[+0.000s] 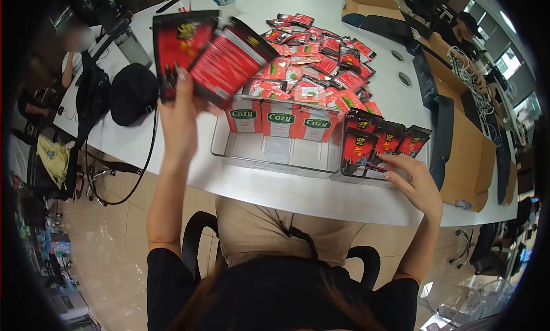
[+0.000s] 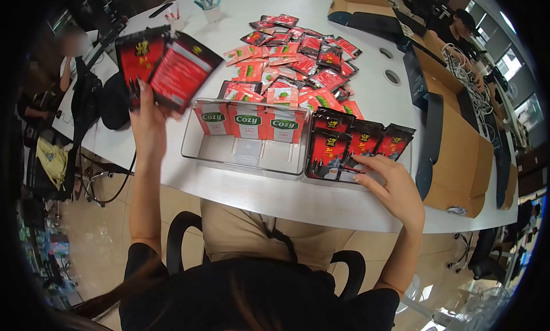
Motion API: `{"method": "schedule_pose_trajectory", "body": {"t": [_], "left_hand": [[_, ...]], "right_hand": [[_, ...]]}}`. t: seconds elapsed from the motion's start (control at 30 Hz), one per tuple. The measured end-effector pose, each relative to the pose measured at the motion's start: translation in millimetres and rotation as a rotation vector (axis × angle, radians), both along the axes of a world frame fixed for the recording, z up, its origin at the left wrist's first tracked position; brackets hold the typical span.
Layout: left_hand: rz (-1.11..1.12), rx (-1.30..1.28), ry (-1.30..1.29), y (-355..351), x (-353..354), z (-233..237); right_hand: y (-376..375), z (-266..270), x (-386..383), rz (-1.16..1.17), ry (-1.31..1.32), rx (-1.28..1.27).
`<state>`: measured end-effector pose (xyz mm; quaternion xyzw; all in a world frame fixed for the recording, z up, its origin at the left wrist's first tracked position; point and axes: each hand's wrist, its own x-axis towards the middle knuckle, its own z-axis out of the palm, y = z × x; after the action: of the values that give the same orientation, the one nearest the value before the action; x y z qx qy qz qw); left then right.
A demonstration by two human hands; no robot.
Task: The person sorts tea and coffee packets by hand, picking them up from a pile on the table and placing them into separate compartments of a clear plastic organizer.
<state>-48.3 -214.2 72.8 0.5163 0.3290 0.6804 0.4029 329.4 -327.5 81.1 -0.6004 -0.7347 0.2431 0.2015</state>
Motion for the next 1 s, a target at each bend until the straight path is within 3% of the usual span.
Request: {"method": "schedule_pose_trajectory", "body": {"t": [0.03,0.07,0.23,0.3,0.33,0.47,0.5,0.53,0.63,0.77,0.87,1.0], "left_hand": [[-0.023,-0.009,-0.037,-18.9,10.9,-2.2],[-0.042,-0.045,-0.023,-35.2,20.6,-7.7],[-0.264,-0.198,-0.097,-97.3,75.2,-48.0],[-0.313,-0.013,0.006,-106.9,90.4,-74.6],[-0.361,0.008,-0.002,-110.3,95.8,-76.3],[-0.384,0.117,0.025,-114.9,96.7,-86.9],[-0.375,0.14,0.02,-114.8,96.6,-92.6],[-0.427,0.151,0.199,-108.8,85.6,-96.9],[-0.318,0.303,0.124,-96.0,86.4,-102.5],[-0.421,0.039,0.019,-98.7,85.0,-90.8],[-0.463,-0.06,0.01,-95.8,80.4,-94.3],[-0.48,-0.12,-0.064,-94.1,79.1,-93.8]], "right_hand": [[-1.8,3.2,-8.2,-0.053,-0.047,0.019],[-3.4,1.3,-15.3,-0.046,-0.06,0.2],[-14.8,12.9,-57.5,0.074,0.258,0.404],[-25.7,11.2,-70.4,0.072,0.327,0.388],[-25.4,9.4,-75.9,0.047,0.187,0.496],[-19.6,6.5,-59.3,0.133,0.233,0.53],[-22.1,6.2,-57.2,0.039,0.27,0.524],[-26.9,5.2,-52.2,-0.056,0.304,0.517],[-31.3,10.0,-39.7,-0.29,0.427,0.529],[-19.7,11.3,-25.6,-0.394,0.467,0.647],[-9.3,3.7,-16.4,-0.227,0.62,0.669],[-3.8,-6.1,-8.5,-0.17,0.606,0.532]]}}
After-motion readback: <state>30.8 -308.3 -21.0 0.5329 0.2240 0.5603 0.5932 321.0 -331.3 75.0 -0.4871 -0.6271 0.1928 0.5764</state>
